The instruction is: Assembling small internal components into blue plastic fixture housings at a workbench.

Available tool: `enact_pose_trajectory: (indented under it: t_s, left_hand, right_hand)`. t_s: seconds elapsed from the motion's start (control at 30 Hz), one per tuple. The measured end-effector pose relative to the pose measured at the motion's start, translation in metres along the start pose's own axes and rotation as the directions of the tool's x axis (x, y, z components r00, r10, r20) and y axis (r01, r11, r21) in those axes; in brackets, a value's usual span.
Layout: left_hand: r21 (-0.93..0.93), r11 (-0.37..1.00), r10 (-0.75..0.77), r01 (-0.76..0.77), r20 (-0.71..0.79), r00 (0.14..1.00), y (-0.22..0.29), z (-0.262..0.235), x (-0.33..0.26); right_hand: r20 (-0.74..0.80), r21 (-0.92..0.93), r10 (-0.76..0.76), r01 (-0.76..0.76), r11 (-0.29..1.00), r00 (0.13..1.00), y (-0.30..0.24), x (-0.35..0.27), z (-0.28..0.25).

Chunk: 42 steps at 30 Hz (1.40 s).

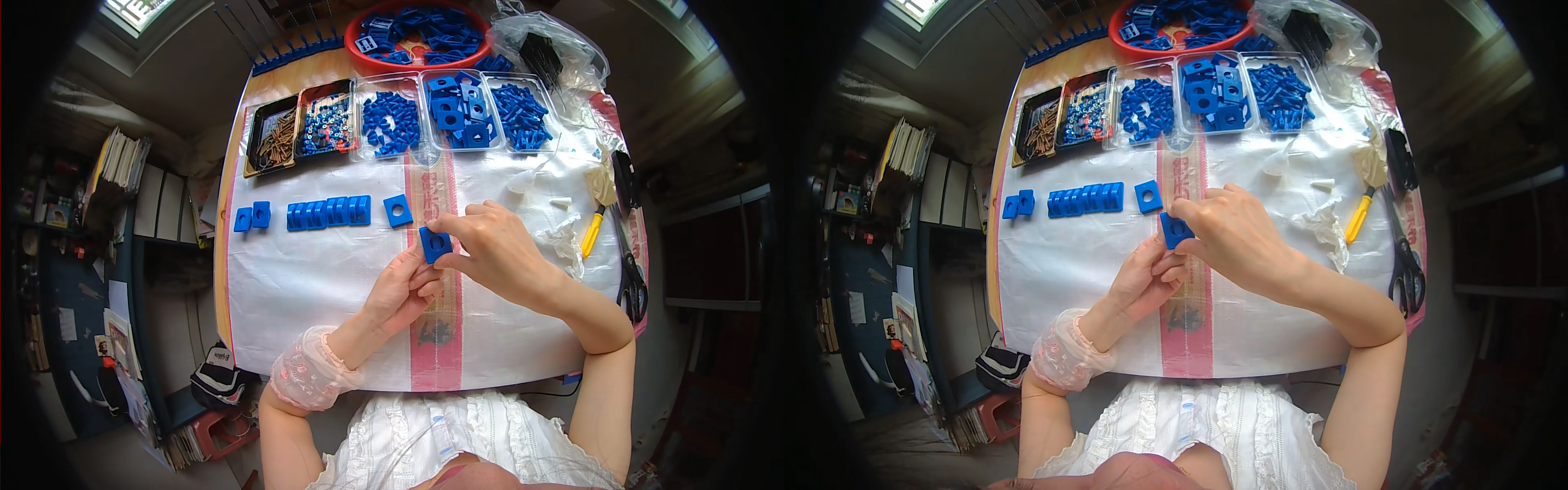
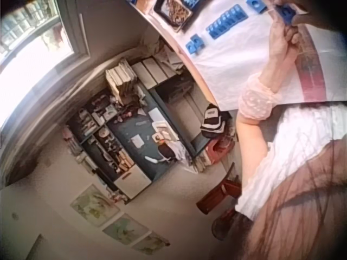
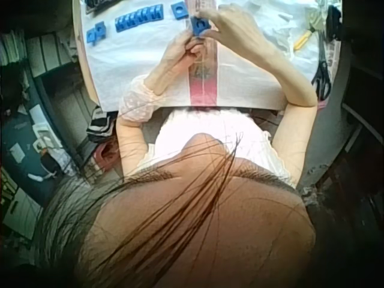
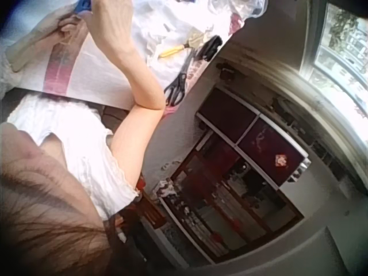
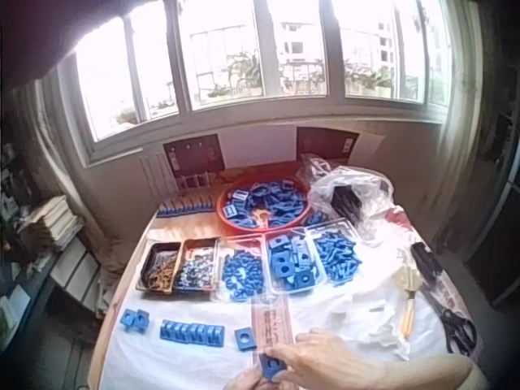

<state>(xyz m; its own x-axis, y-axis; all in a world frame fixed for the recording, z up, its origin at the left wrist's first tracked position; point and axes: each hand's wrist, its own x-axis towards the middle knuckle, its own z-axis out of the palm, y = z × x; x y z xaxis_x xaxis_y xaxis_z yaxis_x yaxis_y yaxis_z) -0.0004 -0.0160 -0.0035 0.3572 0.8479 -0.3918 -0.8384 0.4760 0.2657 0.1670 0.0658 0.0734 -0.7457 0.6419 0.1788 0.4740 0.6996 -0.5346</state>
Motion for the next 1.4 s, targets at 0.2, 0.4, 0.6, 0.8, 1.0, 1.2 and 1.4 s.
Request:
enact_pose_trajectory:
  t_s: [0.2,0.4,0.6,0.8,1.0,1.2,1.4]
  left_hand:
    - [-0.014,1.000,-0.001,0.002,0.013,1.000,-0.001,-0.004,0.001]
    - [-0.010,1.000,0.000,0.000,0.003,1.000,0.000,-0.003,0.001]
    - [-0.004,1.000,0.011,-0.011,-0.006,1.000,-0.001,-0.003,0.001]
    - [-0.014,1.000,0.010,-0.010,-0.033,0.999,0.000,-0.002,0.002]
    - [0.066,0.998,-0.002,0.004,-0.027,1.000,0.000,0.000,0.003]
    - [0.280,0.959,0.043,-0.045,0.015,0.999,0.002,0.007,0.002]
    - [0.357,0.925,0.114,-0.129,0.063,0.992,0.006,0.020,-0.003]
  right_hand:
    - [0.003,-0.001,0.001,-0.001,1.000,1.000,0.000,0.000,-0.001]
    - [0.008,-0.001,0.014,-0.014,1.000,1.000,0.001,0.001,0.001]
    - [0.010,0.003,0.017,-0.017,1.000,1.000,0.002,0.001,0.001]
    - [-0.021,0.038,0.029,-0.028,0.999,0.999,0.004,0.001,0.003]
    - [0.007,-0.069,0.023,-0.022,0.997,1.000,-0.004,-0.001,-0.006]
    - [-0.020,-0.085,-0.013,0.012,0.996,1.000,0.000,-0.003,-0.008]
    - [0.012,-0.096,0.011,-0.009,0.995,1.000,-0.003,-0.004,-0.014]
